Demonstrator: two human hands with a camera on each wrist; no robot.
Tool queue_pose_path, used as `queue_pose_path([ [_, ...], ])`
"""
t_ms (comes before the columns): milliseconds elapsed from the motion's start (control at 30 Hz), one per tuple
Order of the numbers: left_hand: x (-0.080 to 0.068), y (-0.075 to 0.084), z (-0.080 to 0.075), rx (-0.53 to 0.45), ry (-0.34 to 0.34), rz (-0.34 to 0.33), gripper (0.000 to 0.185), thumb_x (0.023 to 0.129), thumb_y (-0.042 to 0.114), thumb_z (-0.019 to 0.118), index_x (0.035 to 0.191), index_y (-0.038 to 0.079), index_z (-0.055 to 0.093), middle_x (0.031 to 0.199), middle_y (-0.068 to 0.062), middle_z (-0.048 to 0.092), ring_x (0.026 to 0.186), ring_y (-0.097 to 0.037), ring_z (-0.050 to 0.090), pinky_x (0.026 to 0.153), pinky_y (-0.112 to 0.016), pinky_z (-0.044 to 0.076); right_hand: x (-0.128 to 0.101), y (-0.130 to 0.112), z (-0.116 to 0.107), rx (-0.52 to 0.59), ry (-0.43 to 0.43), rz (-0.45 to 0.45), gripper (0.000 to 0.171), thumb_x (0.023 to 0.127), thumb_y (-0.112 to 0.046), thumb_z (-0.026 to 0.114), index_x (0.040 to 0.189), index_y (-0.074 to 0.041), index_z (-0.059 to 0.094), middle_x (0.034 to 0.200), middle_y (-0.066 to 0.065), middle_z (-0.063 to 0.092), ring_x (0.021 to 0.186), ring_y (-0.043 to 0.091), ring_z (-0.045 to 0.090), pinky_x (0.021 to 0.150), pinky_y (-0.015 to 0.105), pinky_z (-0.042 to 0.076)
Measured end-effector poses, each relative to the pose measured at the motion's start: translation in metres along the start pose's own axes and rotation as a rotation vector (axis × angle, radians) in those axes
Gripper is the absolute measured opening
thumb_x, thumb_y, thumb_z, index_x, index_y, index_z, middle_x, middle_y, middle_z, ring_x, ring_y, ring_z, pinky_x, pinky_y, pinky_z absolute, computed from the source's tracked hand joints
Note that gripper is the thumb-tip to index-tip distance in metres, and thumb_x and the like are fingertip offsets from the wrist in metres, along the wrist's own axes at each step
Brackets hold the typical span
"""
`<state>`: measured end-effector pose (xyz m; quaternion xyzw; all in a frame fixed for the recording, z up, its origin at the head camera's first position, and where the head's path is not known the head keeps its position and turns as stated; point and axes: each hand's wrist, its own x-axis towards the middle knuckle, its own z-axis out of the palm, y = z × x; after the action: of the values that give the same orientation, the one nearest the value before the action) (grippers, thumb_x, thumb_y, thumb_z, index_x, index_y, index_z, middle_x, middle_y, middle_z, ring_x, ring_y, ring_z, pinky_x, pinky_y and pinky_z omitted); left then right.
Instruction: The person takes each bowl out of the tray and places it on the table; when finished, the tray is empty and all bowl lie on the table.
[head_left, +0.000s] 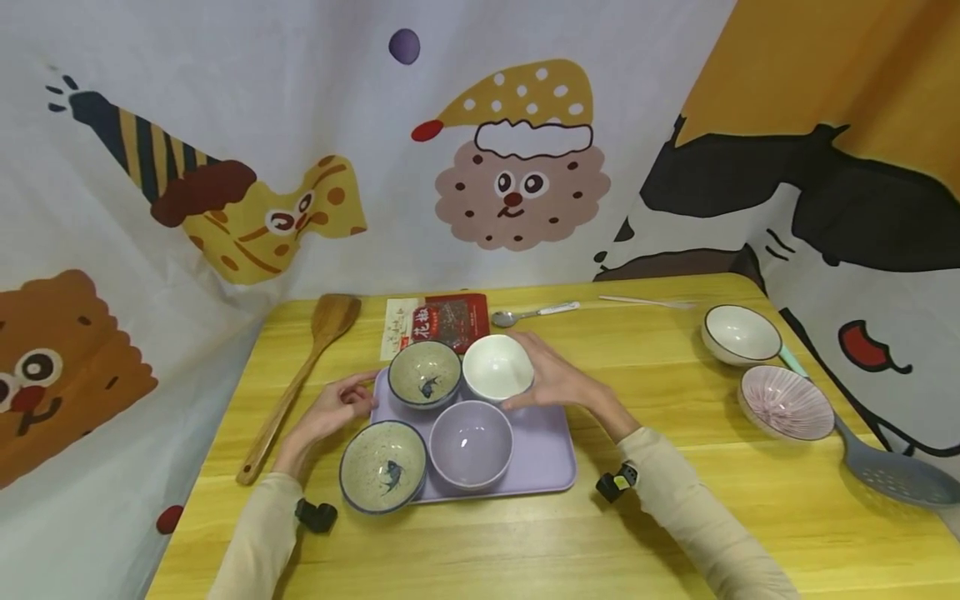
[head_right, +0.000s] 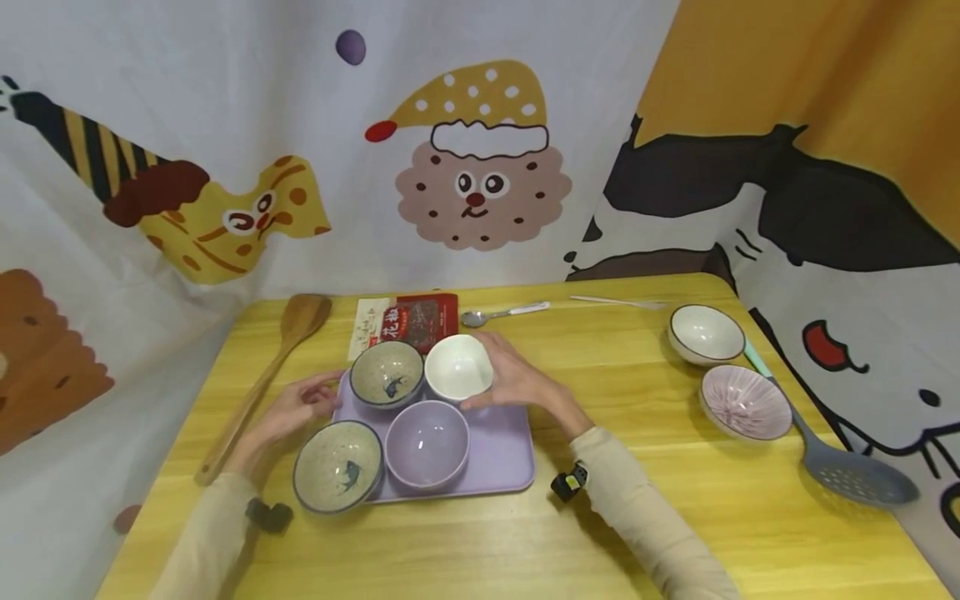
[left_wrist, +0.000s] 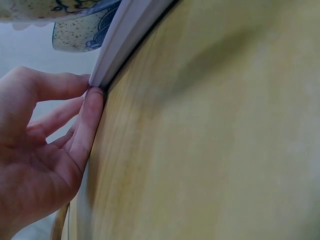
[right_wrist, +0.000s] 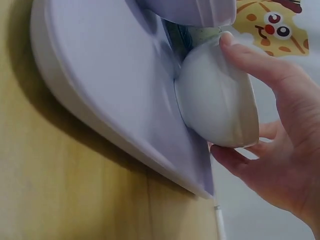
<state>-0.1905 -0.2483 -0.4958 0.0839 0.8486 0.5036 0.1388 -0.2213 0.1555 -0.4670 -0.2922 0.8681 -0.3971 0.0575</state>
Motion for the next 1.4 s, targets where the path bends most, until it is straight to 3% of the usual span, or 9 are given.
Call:
queue_pose_path([
  [367,0.002,-0.001,0.0,-0.011,0.0,0.004,0.06,0.094,0.01,0.069,0.147,-0.004,0.047,0.107,-0.023,0.065,0.085,-0.014,0.061,0.073,-0.024,0.054,-0.007,0.009,0.004,-0.015,0.172,0.045,0.116,0.053,-0.045,0.099,0.15,-0.012,0.045,0.142,0.011,0.056,0.125,0.031,0.059,0.1,0.051,0.053],
  [600,0.001,-0.002,0.0,-0.012,0.004,0.004,0.06,0.094,0.01,0.069,0.147,-0.004,0.047,0.106,-0.021,0.065,0.085,-0.014,0.061,0.073,-0.024,0.055,-0.016,0.012,-0.006,-0.022,0.346,0.036,0.114,0.057,-0.041,0.098,0.152,-0.01,0.042,0.149,0.016,0.051,0.129,0.038,0.055,0.099,0.058,0.052],
  [1000,0.0,-0.006,-0.001,-0.011,0.008,0.003,0.059,0.095,0.011,0.068,0.147,-0.005,0.046,0.108,-0.021,0.065,0.085,-0.013,0.06,0.072,-0.022,0.054,-0.035,0.019,-0.023,-0.052,0.545,0.133,0.117,0.059,-0.036,0.097,0.155,-0.008,0.037,0.154,0.022,0.043,0.135,0.043,0.047,0.105,0.063,0.045],
  [1267,0.0,-0.004,0.0,-0.016,0.003,0.003,0.059,0.095,0.011,0.068,0.147,-0.004,0.047,0.106,-0.02,0.065,0.086,-0.014,0.061,0.073,-0.023,0.055,-0.051,0.035,-0.038,-0.06,0.734,0.144,0.111,0.059,-0.027,0.098,0.152,-0.007,0.041,0.148,0.021,0.048,0.127,0.04,0.053,0.101,0.06,0.048],
  [1400,0.0,-0.003,0.001,-0.005,-0.003,0.004,0.058,0.095,0.011,0.068,0.147,-0.003,0.047,0.104,-0.018,0.065,0.085,-0.014,0.061,0.073,-0.024,0.055,-0.061,0.045,-0.045,-0.064,0.787,0.181,0.111,0.06,-0.025,0.097,0.153,-0.005,0.04,0.148,0.023,0.047,0.128,0.041,0.052,0.101,0.061,0.049],
])
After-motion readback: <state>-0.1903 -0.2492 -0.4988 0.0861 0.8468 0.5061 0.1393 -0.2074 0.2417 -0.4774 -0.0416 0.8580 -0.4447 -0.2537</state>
